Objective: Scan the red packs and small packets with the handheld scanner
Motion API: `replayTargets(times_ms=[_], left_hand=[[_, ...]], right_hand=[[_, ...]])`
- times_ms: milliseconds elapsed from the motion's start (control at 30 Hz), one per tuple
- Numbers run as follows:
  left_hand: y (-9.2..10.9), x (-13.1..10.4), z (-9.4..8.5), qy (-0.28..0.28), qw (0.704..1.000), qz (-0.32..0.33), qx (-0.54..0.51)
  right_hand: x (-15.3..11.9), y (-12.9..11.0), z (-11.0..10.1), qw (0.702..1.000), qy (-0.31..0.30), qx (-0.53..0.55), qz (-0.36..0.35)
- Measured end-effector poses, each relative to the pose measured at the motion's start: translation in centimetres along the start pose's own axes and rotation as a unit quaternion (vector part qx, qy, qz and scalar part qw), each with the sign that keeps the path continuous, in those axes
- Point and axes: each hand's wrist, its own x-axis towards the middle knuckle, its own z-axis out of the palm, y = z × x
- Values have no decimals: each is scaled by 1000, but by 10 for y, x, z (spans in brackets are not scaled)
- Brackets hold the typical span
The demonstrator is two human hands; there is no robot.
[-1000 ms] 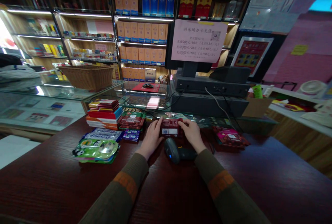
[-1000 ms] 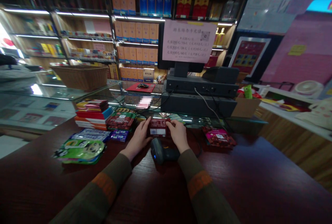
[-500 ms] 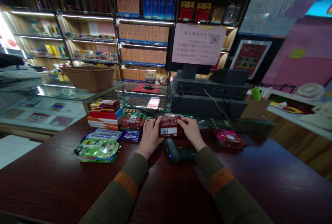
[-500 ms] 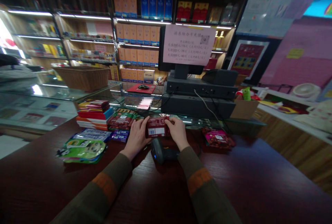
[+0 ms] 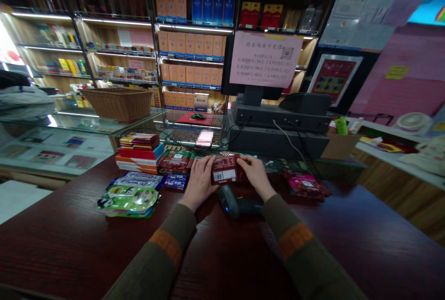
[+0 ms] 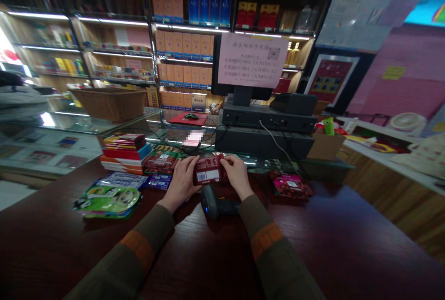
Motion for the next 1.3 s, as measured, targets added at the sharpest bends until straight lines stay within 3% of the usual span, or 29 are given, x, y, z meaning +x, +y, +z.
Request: replayTargets(times_ms=[267,467,600,733,967,1300], left_hand=[[0,0,-2,35,999,3,7],[-4,-1,-6,71,997,-12,8],[-12,-1,-8,67,997,-28,10],[-20,-1,-9,64,998,-24,16],[-30,-1,-11,60,998,1,33],[-31,-2,-11,70,997,0,34]], right_hand=[[-3,9,-6,999,-30,37,-20],[-21,20,-32,998,-55,-3,-5],[-46,22,-59,989,-139,-45,-19],[-69,17,-76,959,-236,-139,-69],[-86,6,-65,902,-312,-270,-125],[-89,11,-60,897,-291,-292,-157]])
